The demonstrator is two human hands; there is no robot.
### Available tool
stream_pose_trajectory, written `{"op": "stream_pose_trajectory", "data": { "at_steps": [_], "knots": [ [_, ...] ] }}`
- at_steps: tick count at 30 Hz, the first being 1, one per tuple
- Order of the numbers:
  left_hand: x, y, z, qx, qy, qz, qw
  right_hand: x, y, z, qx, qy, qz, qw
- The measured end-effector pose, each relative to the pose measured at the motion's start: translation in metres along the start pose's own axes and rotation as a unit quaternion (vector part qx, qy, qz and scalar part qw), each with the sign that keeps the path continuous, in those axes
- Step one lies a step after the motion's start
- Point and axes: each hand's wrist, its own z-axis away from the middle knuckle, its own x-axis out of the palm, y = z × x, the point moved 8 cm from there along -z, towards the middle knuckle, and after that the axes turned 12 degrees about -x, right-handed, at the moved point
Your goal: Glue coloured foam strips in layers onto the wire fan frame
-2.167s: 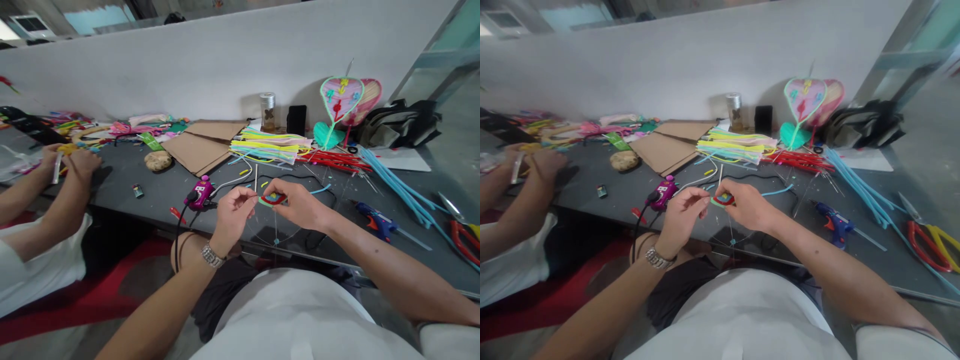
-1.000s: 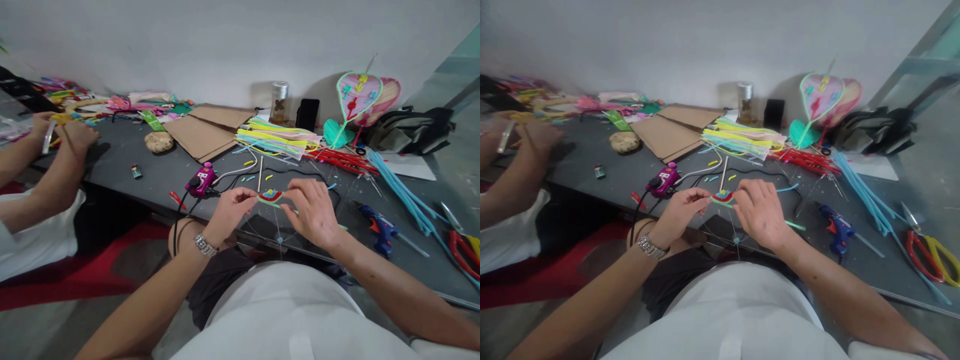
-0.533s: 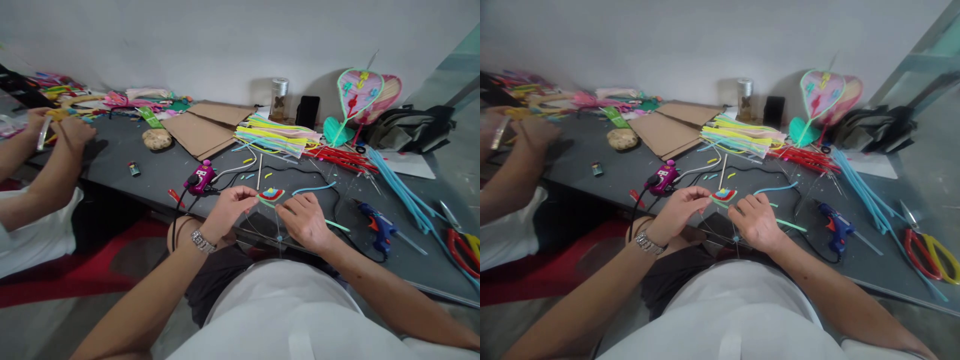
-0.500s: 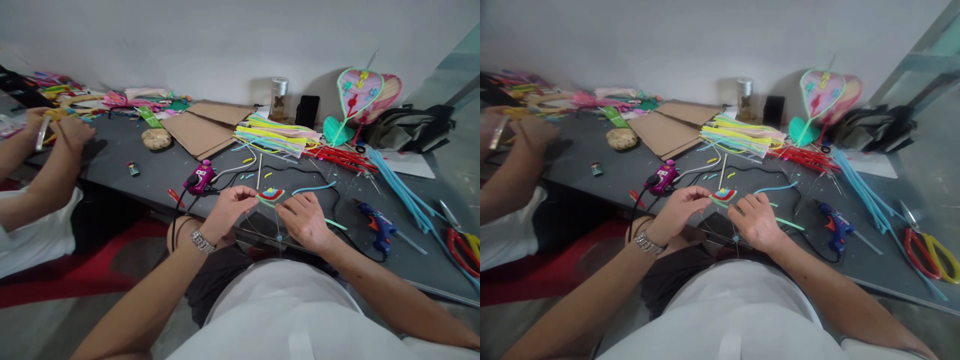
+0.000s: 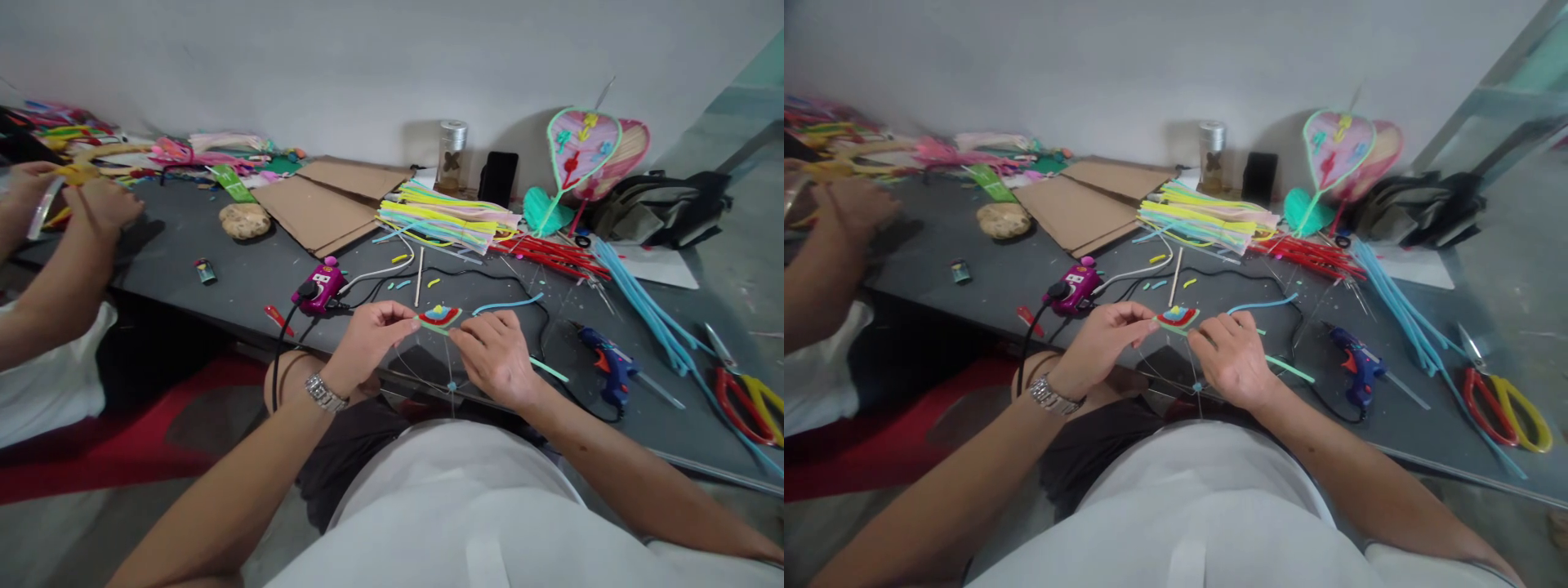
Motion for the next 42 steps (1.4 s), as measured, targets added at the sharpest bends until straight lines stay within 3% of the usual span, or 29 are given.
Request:
{"op": "stream_pose_trajectory", "data": {
  "at_steps": [6, 15, 22, 28, 30, 33, 35, 38, 42],
  "knots": [
    [0.002, 0.000, -0.002, 0.004, -0.016, -0.001, 1.000, -0.002, 0.003, 0.002, -0.002, 0.021, 0.011, 1.000],
    [0.006, 0.008, -0.004, 0.001, 0.001, 0.025, 1.000, -0.001, 0.010, -0.003, 0.003, 0.002, 0.036, 0.999],
    [0.004, 0.005, -0.008, 0.011, -0.011, -0.011, 1.000, -0.007, 0.032, -0.007, 0.084, 0.013, -0.010, 0.996],
    [0.004, 0.006, -0.012, 0.026, -0.006, -0.014, 1.000, -0.004, 0.039, -0.014, 0.079, 0.007, -0.050, 0.996],
    [0.001, 0.010, -0.008, 0.058, 0.034, -0.014, 0.998, -0.001, 0.041, -0.014, 0.084, -0.001, -0.059, 0.995],
    [-0.013, 0.014, 0.015, 0.146, 0.184, -0.012, 0.972, 0.002, 0.044, -0.014, 0.092, -0.011, -0.063, 0.994],
    [-0.012, 0.003, 0.032, 0.153, 0.234, 0.019, 0.960, 0.004, 0.044, -0.014, 0.092, -0.013, -0.064, 0.994],
    [0.019, -0.030, 0.032, 0.048, 0.128, 0.121, 0.983, 0.004, 0.043, -0.015, 0.084, -0.012, -0.065, 0.994],
    [0.055, -0.047, 0.018, -0.026, 0.032, 0.274, 0.961, 0.005, 0.042, -0.014, 0.087, -0.017, -0.061, 0.994]
  ]
}}
